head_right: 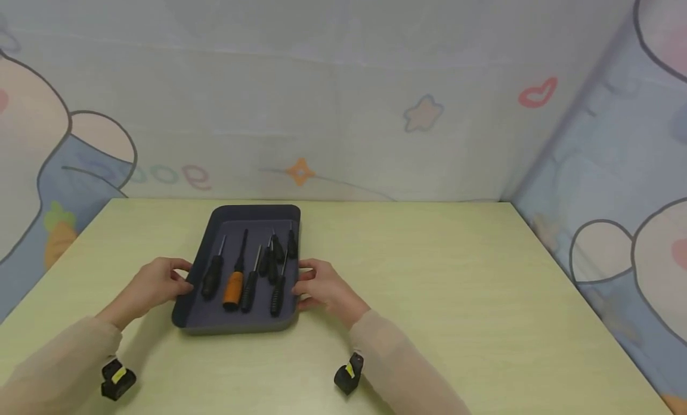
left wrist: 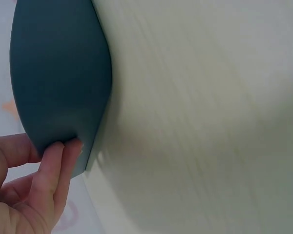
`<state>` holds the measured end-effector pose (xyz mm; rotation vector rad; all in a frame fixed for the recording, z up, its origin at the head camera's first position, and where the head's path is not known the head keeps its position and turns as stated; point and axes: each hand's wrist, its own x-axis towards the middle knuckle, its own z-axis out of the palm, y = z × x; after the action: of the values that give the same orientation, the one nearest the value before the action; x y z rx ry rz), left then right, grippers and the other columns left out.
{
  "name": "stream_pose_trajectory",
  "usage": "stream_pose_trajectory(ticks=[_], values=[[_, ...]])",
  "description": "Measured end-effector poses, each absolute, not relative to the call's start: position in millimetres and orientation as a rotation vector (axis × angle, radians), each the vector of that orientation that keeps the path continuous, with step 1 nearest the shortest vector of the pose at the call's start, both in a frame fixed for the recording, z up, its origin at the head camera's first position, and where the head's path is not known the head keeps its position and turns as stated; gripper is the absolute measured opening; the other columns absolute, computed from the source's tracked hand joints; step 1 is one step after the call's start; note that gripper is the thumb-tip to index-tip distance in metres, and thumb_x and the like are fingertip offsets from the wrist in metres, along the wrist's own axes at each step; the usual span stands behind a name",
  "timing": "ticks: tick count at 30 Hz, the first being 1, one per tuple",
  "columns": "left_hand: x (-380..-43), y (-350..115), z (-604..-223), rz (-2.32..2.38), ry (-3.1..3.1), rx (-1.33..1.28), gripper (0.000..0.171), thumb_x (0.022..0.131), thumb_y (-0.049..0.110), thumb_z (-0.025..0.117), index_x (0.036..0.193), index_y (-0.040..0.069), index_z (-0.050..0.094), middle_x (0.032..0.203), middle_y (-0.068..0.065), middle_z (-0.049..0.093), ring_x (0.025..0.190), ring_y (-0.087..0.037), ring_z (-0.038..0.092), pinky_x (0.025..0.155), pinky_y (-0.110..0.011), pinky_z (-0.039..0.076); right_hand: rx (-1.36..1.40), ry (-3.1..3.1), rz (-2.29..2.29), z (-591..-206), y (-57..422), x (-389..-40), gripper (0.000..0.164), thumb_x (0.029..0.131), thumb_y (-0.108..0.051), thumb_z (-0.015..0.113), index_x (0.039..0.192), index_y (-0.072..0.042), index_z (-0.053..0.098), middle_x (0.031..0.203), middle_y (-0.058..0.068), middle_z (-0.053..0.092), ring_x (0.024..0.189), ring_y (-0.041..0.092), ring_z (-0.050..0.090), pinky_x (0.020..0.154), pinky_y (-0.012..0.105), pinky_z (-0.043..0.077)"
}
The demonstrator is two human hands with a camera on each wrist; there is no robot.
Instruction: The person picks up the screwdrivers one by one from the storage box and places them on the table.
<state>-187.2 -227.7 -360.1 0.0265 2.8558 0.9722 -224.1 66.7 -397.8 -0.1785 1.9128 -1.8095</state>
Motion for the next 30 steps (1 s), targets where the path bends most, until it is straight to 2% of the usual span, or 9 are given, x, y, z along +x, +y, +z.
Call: stream_pose_trajectory(ticks=[11, 21, 30], values=[[-191.0, -214.3, -363.4, 1.084, 2.791, 0.059, 0.038, 0.075, -0.002, 0.063, 0.110, -0.016, 0.055, 0.075, -0.013, 0.065, 0.059, -0.019, 0.064, 0.059, -0.034, 0.052, -0.182, 1.878, -1.809, -400.1, 87.0, -225.5, 0.061, 0.080, 0.014, 0.053, 0.137, 0.009, 0.033, 0.120, 0.030, 0.050, 0.084, 0.023, 0.060, 0.069, 0.041, 0.055], [-195.0, -197.2, -367.2, 1.160, 2.743, 0.036, 0.035, 0.076, -0.003, 0.063, 0.109, -0.013, 0.056, 0.074, -0.012, 0.065, 0.060, -0.019, 0.064, 0.061, -0.034, 0.053, -0.185, 1.916, -1.772, -396.9, 108.1, -222.6, 0.061, 0.081, 0.013, 0.053, 0.138, 0.009, 0.031, 0.120, 0.031, 0.050, 0.084, 0.022, 0.059, 0.064, 0.034, 0.053], [-197.2, -178.6, -368.0, 1.203, 2.729, 0.033, 0.033, 0.074, -0.004, 0.062, 0.106, -0.011, 0.057, 0.071, -0.011, 0.064, 0.058, -0.018, 0.064, 0.059, -0.031, 0.052, -0.172, 1.902, -1.803, -396.3, 126.3, -221.6, 0.063, 0.078, 0.014, 0.051, 0.137, 0.011, 0.029, 0.119, 0.032, 0.049, 0.082, 0.021, 0.059, 0.064, 0.036, 0.054]])
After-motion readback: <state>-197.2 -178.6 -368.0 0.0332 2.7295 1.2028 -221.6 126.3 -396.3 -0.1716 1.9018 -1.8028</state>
